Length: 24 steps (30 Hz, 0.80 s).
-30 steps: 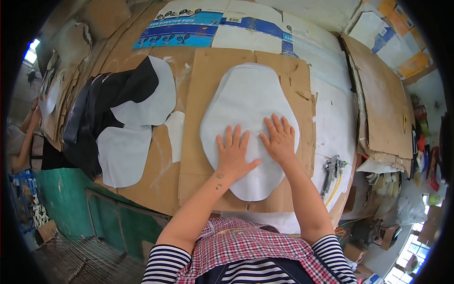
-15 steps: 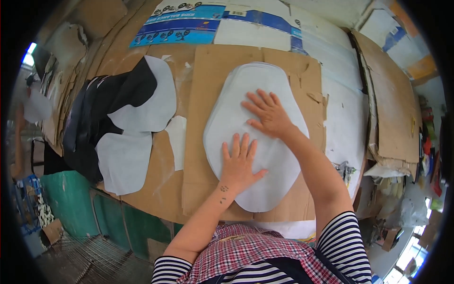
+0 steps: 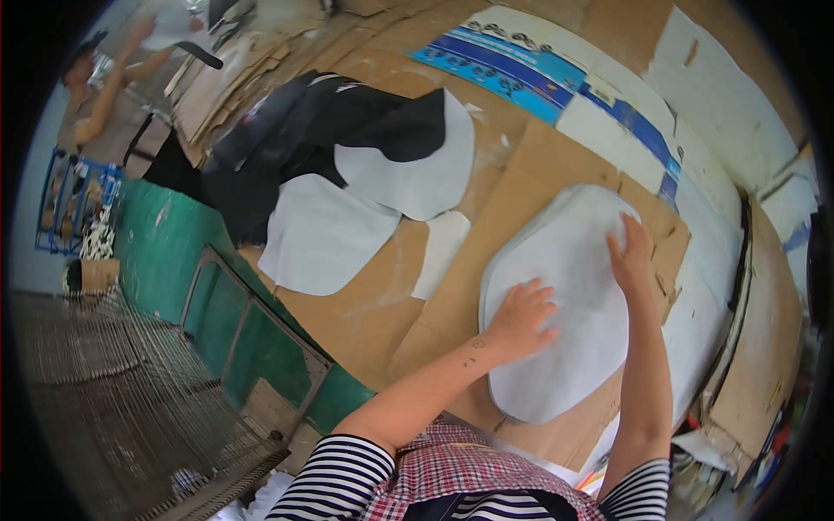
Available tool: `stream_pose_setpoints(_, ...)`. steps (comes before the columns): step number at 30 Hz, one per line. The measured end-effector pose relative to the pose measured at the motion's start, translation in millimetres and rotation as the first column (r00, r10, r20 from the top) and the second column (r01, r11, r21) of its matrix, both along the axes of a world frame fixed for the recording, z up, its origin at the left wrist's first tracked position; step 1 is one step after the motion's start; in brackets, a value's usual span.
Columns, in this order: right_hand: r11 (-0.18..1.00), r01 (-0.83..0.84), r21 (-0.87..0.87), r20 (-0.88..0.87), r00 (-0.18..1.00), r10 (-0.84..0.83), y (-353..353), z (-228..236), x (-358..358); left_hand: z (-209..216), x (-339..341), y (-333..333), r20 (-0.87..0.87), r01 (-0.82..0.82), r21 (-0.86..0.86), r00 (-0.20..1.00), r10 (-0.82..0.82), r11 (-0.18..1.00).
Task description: Organizing and stacking precut white fabric pieces on a workbench.
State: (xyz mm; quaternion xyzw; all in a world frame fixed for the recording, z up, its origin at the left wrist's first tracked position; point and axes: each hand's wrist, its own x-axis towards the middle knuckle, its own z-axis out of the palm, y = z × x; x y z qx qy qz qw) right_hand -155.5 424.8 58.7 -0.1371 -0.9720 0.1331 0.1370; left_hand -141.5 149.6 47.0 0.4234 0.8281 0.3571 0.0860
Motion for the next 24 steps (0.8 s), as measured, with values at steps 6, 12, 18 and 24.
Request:
stream_pose_setpoints(6, 0.894, 0.214, -0.394, -0.17, 0.939, -0.299, -28.3, 25.9, 107.6, -2.1, -99.9, -161.2, 0.116, -0.949, 0.116, 0.306, 0.945, 0.293)
stream_pose_setpoints(12, 0.693, 0.266, -0.67, -0.144, 0.869, -0.473, -44.5, 9.3, 190.7, -45.0, -147.6, -358.9, 0.286, -0.883, -0.168, -0.468, 0.836, -0.438)
stream_pose_setpoints(18, 0.656, 0.21, -0.725, -0.158, 0.877, -0.455, -59.9, 42.8, 161.0, -50.3, -182.7, -407.3, 0.472, -0.957, -0.26, -0.013, 0.882, 0.125)
stream_pose_setpoints(24, 0.558, -0.03, -0.829, -0.143, 0.977, -0.16, -136.2, 62.5, 107.1, 9.3, -160.9, -375.1, -0.521, -0.995, -0.099, 0.026, 0.853, -0.03)
